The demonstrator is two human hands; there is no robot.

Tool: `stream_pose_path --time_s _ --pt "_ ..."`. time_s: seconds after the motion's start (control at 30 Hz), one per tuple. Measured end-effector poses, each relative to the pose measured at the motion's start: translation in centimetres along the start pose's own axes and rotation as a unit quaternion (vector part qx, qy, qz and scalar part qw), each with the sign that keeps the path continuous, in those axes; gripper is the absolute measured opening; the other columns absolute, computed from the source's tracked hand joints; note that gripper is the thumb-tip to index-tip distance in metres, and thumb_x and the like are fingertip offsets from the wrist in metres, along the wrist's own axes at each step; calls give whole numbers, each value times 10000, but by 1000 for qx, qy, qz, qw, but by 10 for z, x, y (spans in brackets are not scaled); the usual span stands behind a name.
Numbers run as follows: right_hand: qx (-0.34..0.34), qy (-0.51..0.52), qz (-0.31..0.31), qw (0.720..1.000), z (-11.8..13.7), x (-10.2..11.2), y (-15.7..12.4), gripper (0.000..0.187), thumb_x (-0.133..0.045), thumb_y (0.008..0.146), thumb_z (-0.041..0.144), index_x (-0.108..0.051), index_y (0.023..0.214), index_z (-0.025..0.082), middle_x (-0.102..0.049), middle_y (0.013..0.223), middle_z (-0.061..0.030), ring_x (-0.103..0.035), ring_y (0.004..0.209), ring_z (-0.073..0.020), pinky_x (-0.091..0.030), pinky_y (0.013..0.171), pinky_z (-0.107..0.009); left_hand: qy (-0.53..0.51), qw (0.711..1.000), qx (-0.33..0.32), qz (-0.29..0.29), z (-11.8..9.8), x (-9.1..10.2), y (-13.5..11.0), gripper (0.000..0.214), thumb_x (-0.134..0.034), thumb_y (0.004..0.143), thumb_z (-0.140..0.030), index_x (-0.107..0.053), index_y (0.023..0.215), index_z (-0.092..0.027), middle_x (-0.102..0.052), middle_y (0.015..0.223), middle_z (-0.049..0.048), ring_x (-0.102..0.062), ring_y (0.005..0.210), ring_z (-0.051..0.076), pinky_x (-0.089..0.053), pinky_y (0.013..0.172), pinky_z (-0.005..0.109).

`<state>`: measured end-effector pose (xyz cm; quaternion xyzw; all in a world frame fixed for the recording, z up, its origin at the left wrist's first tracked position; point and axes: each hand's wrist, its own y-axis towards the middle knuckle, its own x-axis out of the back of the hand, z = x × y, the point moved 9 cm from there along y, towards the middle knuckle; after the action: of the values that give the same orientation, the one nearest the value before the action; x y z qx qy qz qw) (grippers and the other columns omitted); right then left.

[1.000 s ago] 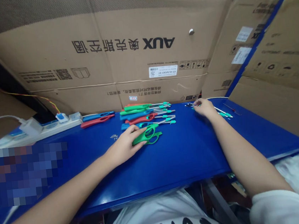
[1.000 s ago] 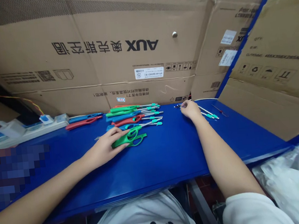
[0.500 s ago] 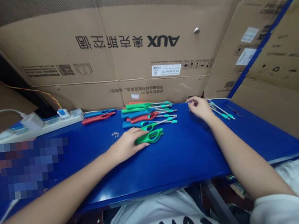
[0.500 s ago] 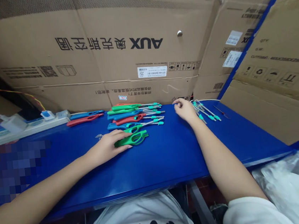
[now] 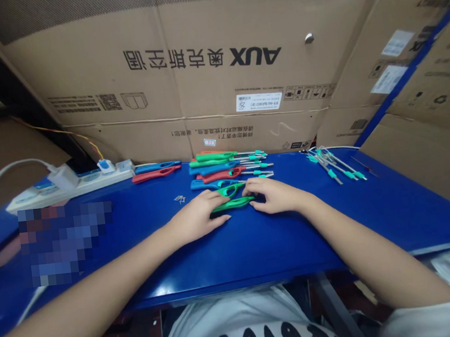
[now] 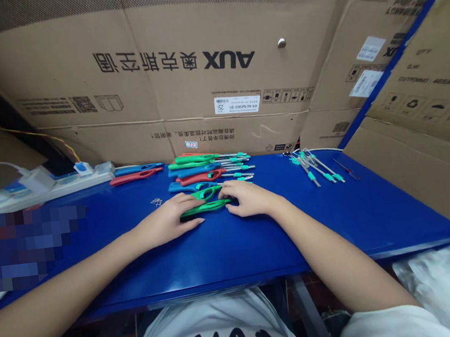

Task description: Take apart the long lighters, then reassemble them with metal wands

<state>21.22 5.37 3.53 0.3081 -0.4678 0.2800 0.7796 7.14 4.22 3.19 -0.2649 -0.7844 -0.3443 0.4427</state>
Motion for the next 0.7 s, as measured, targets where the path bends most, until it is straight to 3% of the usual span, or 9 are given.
stream_pose_path --time_s 0.23,0.37,0.47,0.57,0.7 --pt "-19 -4 -3 1000 -16 1 -3 103 -616 859 197 -652 952 176 -656 951 -63 -573 813 -175 -457 720 -294 30 997 34 64 -2 2 -6 356 -578 882 -148 -677 1223 -181 -679 1164 120 -681 1022 252 -538 920 353" --pt "-21 -3 0 1000 -12 0 -1 101 -596 856 161 -659 932 184 -674 930 -52 -579 782 -162 -438 681 -276 64 993 44 92 3 8 -9 376 -533 891 -171 -626 1255 -173 -668 1198 135 -676 1051 271 -535 907 361" --pt "-30 -33 -32 998 -11 7 -1 107 -574 896 198 -656 964 188 -688 946 -61 -609 830 -183 -459 725 -301 66 994 46 77 10 28 -8 359 -495 924 -221 -600 1265 -185 -686 1206 125 -667 1073 270 -517 916 359" --pt "-51 -81 -84 992 -14 19 -2 147 -549 932 243 -657 1014 189 -682 1053 -94 -621 983 -234 -483 862 -369 113 988 97 43 31 57 -7 333 -459 954 -338 -612 1200 -175 -704 1139 131 -681 983 279 -516 841 355" --pt "-101 -151 -108 977 -28 25 -6 270 -552 943 284 -637 1178 184 -628 1216 -137 -578 1115 -306 -483 932 -458 171 971 165 12 65 91 -11 499 -348 984 -547 -638 1130 -169 -707 1124 138 -672 1008 306 -502 875 370"
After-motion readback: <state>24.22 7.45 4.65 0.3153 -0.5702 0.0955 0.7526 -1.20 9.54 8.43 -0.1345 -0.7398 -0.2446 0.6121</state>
